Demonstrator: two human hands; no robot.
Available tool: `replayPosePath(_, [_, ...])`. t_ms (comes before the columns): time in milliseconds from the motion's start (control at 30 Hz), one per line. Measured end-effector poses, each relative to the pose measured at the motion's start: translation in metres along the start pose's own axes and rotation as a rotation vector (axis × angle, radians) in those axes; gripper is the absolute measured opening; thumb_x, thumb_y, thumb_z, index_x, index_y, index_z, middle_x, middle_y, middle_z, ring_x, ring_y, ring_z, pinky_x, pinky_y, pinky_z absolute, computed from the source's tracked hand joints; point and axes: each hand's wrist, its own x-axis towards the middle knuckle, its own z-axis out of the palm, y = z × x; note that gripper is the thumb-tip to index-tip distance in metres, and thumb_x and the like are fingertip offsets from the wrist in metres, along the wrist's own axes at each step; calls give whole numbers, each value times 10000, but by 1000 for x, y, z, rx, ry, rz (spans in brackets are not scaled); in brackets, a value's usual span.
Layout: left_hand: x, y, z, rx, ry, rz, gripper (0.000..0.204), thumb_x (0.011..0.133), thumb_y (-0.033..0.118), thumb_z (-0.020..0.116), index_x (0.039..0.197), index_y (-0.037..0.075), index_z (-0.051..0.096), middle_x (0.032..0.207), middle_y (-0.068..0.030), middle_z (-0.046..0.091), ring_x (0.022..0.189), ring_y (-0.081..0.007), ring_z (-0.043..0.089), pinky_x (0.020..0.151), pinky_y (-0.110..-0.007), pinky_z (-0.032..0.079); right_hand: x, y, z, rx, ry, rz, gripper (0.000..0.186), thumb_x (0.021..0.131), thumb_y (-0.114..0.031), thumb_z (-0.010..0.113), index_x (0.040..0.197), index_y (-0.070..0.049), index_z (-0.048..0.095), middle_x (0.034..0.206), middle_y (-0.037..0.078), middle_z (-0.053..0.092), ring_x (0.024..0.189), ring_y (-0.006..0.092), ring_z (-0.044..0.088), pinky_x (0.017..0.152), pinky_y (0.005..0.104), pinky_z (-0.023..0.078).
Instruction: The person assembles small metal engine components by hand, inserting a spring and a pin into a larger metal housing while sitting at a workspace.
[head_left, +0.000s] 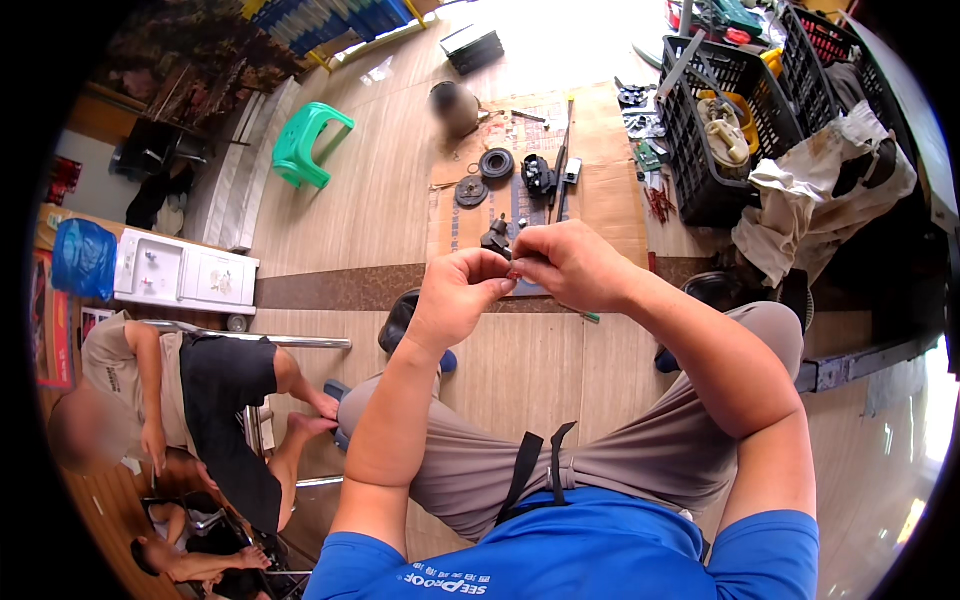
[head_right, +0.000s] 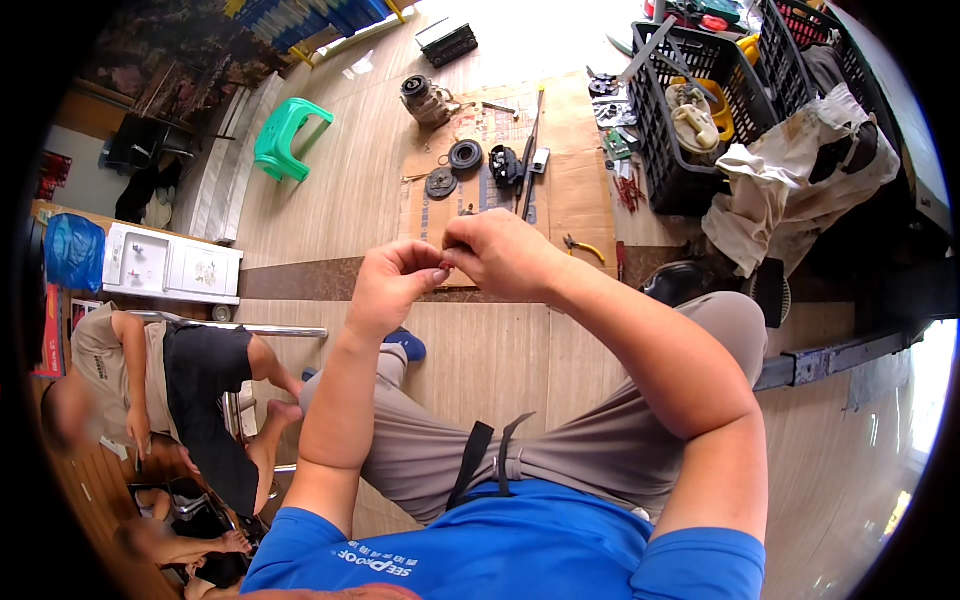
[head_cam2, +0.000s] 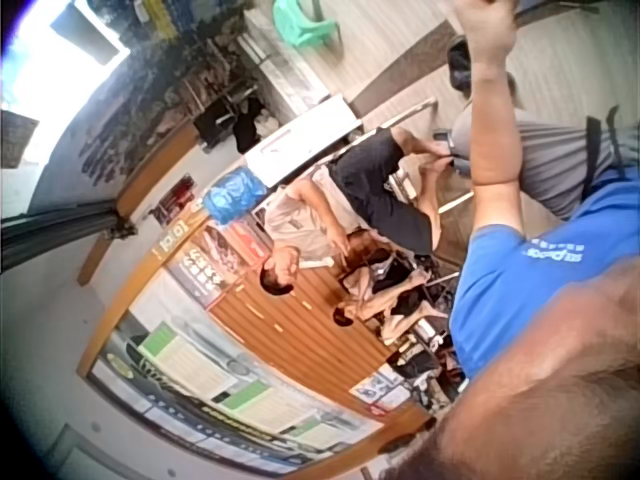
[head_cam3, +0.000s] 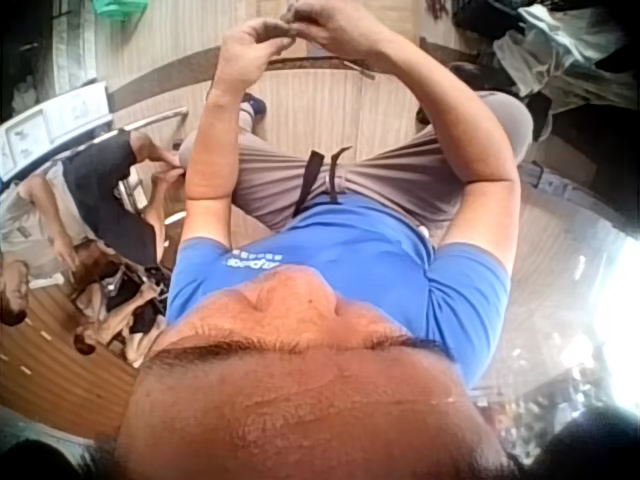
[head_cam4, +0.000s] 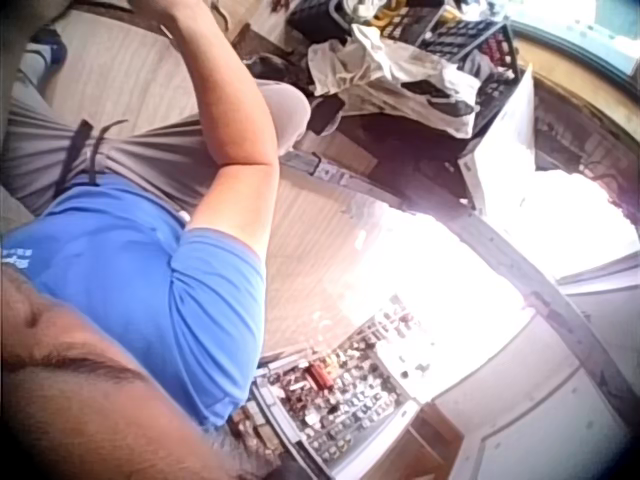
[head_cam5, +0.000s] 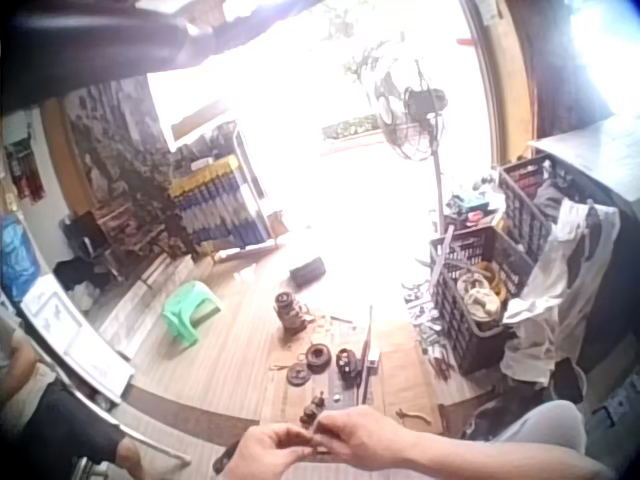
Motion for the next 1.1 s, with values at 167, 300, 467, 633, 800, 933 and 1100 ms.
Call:
replayPosePath(167, [0,-2,4,-17,6,-4,127,829,-54,645,951,-28,661,878,-40,678,791,-70,608,708,-208,499,0,1,-2,-94,-61,-25,175,838,-167,628,841,8,636,811,209,644,810,380,628,705,421,502])
replayPosePath(300, [-3,0,2,-63,-22,-18,130,831,-50,647,960,-31,655,880,-39,673,801,-69,604,717,-208,500,1,6,0,78,-41,90,190,845,-159,625,896,23,649,811,199,656,772,321,653,703,377,507])
replayPosePath(467, [-2,0,-3,-245,-7,32,120,843,-33,642,963,-24,639,873,-55,669,759,-110,611,710,-230,500,6,33,10,325,-26,163,207,862,-152,627,945,36,649,790,163,666,716,216,627,685,332,497])
replayPosePath(633, [5,-5,-5,-501,176,76,103,864,-21,624,967,-13,628,855,-70,663,734,-132,616,682,-249,505,1,28,17,390,22,204,189,871,-150,626,925,31,640,789,167,656,686,212,607,662,333,486])
replayPosePath(800, [5,-8,-5,-400,222,64,107,869,-24,615,974,-11,627,866,-72,661,740,-134,622,679,-259,514,-2,5,15,173,60,50,139,882,-132,629,883,7,619,716,128,607,634,187,550,610,312,471])
replayPosePath(933, [4,-6,-5,-570,163,14,102,873,-19,610,973,-9,626,873,-72,662,741,-137,627,670,-259,518,-3,3,13,99,40,22,122,885,-124,640,903,-5,617,674,100,602,592,135,521,588,291,465])
replayPosePath(1100, [4,-6,-6,-722,83,-38,103,874,-11,611,976,0,628,882,-66,665,753,-141,632,667,-255,519,-4,4,15,3,72,-49,111,879,-125,644,903,-19,622,704,128,620,603,179,571,596,306,475])
